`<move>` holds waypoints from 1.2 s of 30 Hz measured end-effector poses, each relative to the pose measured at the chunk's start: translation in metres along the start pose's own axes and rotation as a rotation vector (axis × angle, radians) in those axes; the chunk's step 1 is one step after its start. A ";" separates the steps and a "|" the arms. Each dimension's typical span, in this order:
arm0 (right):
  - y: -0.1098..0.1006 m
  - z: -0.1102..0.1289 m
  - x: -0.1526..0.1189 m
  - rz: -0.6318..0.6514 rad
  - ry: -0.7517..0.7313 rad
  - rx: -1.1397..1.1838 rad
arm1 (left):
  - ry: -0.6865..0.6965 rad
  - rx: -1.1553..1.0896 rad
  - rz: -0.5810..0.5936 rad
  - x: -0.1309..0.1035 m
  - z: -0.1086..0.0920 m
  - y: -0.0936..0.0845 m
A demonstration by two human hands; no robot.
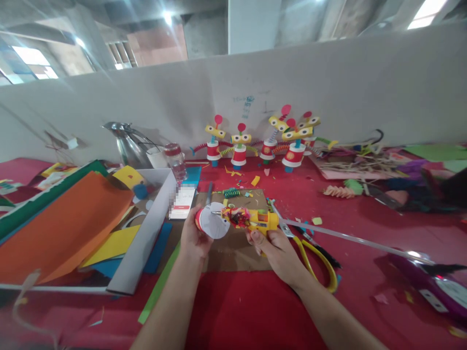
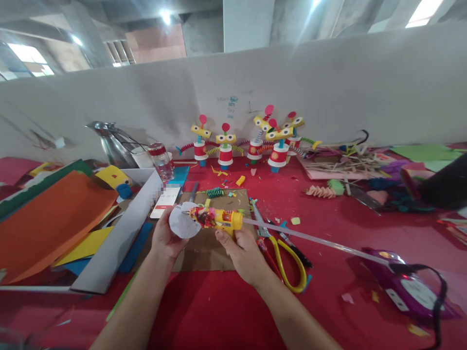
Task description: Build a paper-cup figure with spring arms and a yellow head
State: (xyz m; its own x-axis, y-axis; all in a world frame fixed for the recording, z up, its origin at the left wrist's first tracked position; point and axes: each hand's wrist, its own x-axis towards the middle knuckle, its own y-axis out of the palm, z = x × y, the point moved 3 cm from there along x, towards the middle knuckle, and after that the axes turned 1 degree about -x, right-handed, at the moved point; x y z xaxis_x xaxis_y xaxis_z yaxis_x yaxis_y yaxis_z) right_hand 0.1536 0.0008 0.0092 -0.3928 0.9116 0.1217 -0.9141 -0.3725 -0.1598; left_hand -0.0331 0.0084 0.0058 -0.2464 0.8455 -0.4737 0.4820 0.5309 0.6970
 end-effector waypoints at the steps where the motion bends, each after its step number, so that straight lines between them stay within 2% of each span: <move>1: 0.000 0.000 0.000 0.006 0.003 0.002 | -0.002 0.000 0.002 0.000 0.000 0.000; 13: 0.001 -0.002 0.000 0.039 0.039 0.009 | 0.013 -0.016 -0.011 0.001 -0.001 0.000; 26: 0.001 0.011 -0.001 0.012 -0.058 -0.063 | 0.042 -0.039 -0.026 0.000 -0.005 0.000; 36: 0.001 0.005 -0.001 0.028 -0.022 -0.134 | 0.086 -0.098 -0.075 0.001 -0.012 -0.002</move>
State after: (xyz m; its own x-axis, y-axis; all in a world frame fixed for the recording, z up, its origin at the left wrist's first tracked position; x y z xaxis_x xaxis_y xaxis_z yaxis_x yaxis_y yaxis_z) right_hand 0.1528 -0.0009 0.0142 -0.4212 0.8967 0.1363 -0.8819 -0.3698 -0.2923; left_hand -0.0446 0.0091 0.0100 -0.3518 0.8026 -0.4817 0.3759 0.5924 0.7126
